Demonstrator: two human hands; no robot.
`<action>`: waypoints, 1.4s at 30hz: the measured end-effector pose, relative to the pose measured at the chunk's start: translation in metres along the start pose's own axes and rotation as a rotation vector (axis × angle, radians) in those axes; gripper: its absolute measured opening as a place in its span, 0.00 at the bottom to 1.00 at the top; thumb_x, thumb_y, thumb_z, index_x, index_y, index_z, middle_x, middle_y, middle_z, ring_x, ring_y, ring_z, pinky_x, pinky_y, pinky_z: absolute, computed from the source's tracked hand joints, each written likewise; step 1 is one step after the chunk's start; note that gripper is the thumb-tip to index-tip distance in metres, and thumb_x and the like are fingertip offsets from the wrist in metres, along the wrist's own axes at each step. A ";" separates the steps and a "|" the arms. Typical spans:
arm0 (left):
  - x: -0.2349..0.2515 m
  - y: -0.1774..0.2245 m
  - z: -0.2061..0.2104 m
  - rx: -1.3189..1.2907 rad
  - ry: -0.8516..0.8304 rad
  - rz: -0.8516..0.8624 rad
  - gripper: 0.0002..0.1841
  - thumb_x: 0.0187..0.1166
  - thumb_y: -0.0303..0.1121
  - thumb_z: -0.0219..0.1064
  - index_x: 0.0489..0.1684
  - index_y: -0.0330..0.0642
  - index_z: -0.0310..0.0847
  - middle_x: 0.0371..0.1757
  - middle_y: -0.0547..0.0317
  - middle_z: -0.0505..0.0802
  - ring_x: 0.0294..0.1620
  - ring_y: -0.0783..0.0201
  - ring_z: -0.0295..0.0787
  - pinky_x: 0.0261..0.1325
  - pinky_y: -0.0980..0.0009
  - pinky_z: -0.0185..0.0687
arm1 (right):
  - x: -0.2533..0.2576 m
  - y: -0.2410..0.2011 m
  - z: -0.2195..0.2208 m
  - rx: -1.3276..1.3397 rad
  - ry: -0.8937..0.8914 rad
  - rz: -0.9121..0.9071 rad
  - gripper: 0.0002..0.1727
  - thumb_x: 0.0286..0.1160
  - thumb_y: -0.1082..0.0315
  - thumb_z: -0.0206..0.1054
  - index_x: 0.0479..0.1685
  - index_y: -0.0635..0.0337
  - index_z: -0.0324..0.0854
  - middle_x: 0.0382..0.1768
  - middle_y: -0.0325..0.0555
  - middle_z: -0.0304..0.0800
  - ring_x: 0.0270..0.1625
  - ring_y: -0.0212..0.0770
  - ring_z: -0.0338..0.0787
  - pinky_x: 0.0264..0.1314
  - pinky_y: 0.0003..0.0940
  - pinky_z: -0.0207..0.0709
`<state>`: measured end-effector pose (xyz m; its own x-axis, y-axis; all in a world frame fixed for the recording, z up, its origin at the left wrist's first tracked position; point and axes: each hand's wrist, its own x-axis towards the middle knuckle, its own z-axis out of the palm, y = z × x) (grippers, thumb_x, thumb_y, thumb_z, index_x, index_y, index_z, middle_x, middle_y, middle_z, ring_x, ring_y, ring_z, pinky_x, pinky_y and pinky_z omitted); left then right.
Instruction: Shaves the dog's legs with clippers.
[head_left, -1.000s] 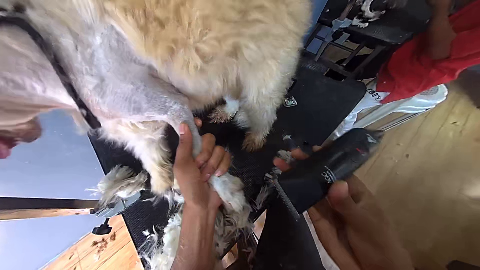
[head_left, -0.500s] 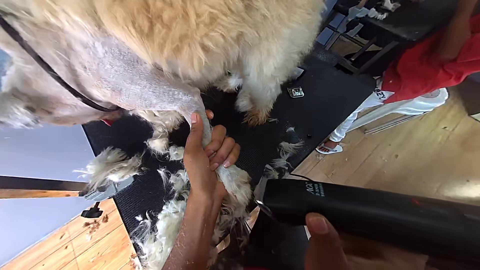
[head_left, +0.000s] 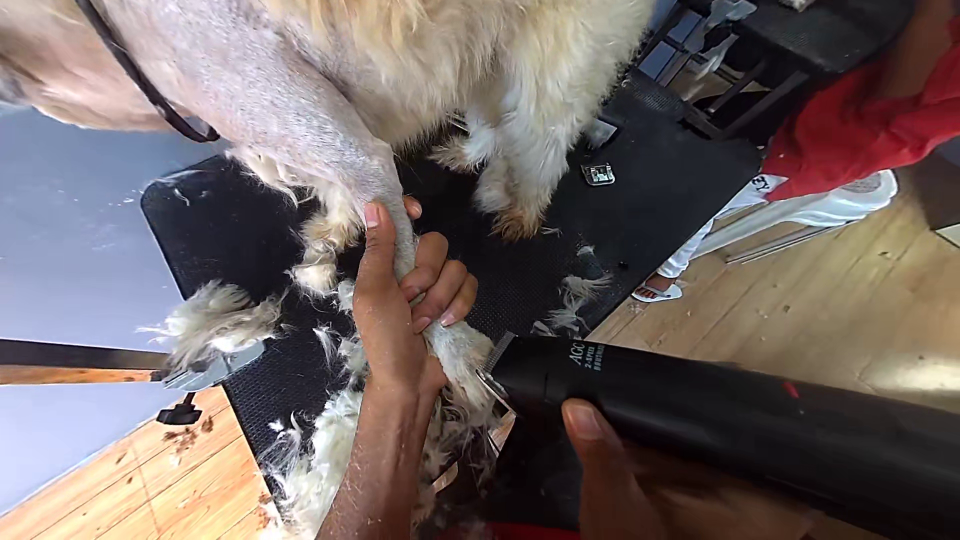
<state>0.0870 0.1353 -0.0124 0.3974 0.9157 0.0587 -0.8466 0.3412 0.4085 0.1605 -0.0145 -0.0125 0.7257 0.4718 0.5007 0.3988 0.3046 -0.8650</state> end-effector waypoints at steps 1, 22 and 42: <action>0.000 0.000 0.000 -0.001 0.004 0.001 0.25 0.94 0.54 0.36 0.49 0.46 0.74 0.10 0.73 0.62 0.04 0.77 0.56 0.08 0.83 0.60 | -0.001 0.003 0.000 -0.021 0.009 -0.005 0.33 0.58 0.60 0.87 0.61 0.47 0.70 0.46 0.23 0.93 0.48 0.26 0.95 0.52 0.25 0.94; -0.011 0.017 0.010 0.058 -0.126 0.030 0.28 0.94 0.56 0.30 0.48 0.45 0.70 0.10 0.71 0.60 0.03 0.77 0.52 0.07 0.84 0.56 | -0.003 -0.007 0.009 0.221 0.025 0.069 0.24 0.65 0.65 0.83 0.58 0.46 0.76 0.44 0.27 0.95 0.48 0.26 0.95 0.53 0.24 0.92; -0.012 0.000 0.013 -0.010 -0.132 -0.098 0.26 0.95 0.53 0.33 0.53 0.45 0.73 0.09 0.72 0.64 0.04 0.76 0.59 0.10 0.82 0.63 | 0.004 -0.007 0.014 0.185 0.069 0.050 0.32 0.60 0.65 0.85 0.62 0.48 0.70 0.45 0.30 0.93 0.48 0.28 0.94 0.52 0.27 0.92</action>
<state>0.0864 0.1215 -0.0011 0.5211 0.8422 0.1384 -0.8046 0.4306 0.4089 0.1530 -0.0036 -0.0043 0.7811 0.4344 0.4486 0.2563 0.4320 -0.8647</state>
